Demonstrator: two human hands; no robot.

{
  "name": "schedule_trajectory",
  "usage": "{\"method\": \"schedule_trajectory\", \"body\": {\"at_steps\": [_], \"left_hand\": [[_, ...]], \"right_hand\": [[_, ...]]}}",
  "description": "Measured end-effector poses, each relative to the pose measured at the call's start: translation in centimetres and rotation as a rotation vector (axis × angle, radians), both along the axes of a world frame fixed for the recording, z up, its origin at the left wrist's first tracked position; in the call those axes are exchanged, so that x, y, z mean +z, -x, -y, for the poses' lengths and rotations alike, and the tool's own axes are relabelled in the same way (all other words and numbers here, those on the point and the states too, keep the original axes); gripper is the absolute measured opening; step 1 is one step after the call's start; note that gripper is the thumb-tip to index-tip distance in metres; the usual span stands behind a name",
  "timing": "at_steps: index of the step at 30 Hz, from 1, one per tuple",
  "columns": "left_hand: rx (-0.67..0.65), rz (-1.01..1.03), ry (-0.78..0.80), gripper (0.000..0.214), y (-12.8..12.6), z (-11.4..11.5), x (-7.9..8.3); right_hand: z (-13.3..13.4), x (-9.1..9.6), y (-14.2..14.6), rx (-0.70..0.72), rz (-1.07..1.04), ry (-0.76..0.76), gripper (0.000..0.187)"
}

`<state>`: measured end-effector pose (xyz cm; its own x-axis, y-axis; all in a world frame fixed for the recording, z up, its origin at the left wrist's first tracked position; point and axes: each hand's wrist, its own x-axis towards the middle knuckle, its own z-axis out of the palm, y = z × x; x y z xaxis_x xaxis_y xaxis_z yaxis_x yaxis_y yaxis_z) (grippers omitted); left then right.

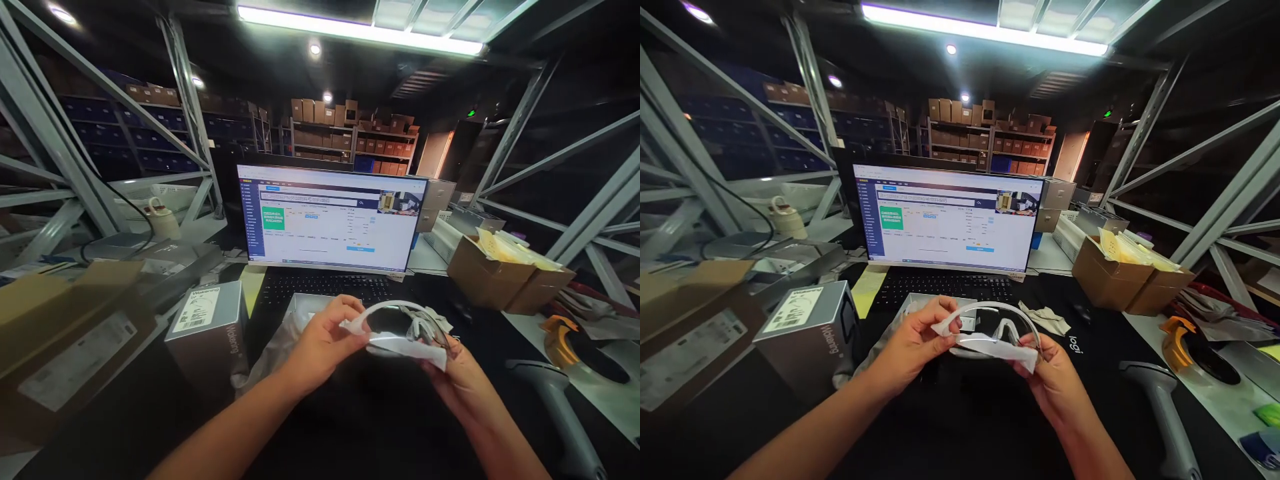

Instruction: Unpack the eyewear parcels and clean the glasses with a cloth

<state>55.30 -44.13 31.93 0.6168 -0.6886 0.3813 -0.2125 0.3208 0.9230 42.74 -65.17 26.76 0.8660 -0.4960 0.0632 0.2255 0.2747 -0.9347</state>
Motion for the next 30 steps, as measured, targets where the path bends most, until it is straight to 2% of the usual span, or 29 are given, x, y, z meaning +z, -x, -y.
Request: {"method": "schedule_trajectory", "body": {"at_steps": [2,3,5,7,9,10,13,15,17,19,21,24,27,30], "left_hand": [[0.071,0.098,-0.091,0.018,-0.6,-0.2,0.0],[0.147,0.155,-0.142,0.023,-1.0,-0.5,0.1],[0.364,0.303,-0.249,0.027,-1.7,-1.6,1.0],[0.562,0.463,-0.357,0.017,-2.2,-3.1,2.3],[0.671,0.585,-0.561,0.018,-2.3,-4.4,3.6],[0.713,0.619,-0.725,0.022,-2.2,-4.8,3.9],[0.794,0.611,-1.204,0.037,-1.9,-5.1,3.1],[0.782,0.574,-1.331,0.043,-2.0,-4.9,1.4],[0.737,0.558,-1.329,0.038,-2.2,-4.8,-0.3],[0.701,0.562,-1.300,0.025,-2.2,-4.8,-1.3],[0.682,0.585,-1.241,0.020,-1.8,-5.0,-1.2],[0.637,0.657,-1.131,0.023,-0.2,-5.2,0.0],[0.476,0.767,-1.025,0.023,1.9,-4.8,0.6],[0.316,0.763,-1.000,0.028,3.6,-4.5,-0.5]], "right_hand": [[0.4,-0.1,-0.4,-0.045,0.021,-0.093,0.038],[0.7,0.0,-0.6,-0.071,0.031,-0.096,0.039],[1.7,0.1,-0.7,-0.158,0.062,-0.044,0.040],[2.9,0.3,-0.6,-0.261,0.081,0.043,0.040],[3.8,0.4,-0.4,-0.330,0.064,0.118,0.039],[4.1,0.4,-0.4,-0.349,0.043,0.150,0.039],[3.9,0.3,-0.2,-0.372,-0.036,0.255,0.042],[3.4,0.1,0.0,-0.363,-0.079,0.341,0.044],[2.9,-0.2,0.1,-0.336,-0.109,0.410,0.044],[2.6,-0.4,0.2,-0.298,-0.115,0.429,0.043],[2.5,-0.4,0.3,-0.264,-0.095,0.378,0.042],[2.9,0.3,0.5,-0.221,-0.014,0.221,0.040],[3.5,1.1,1.4,-0.199,0.059,0.121,0.040],[3.6,1.2,3.4,-0.245,0.049,0.150,0.040]]}}
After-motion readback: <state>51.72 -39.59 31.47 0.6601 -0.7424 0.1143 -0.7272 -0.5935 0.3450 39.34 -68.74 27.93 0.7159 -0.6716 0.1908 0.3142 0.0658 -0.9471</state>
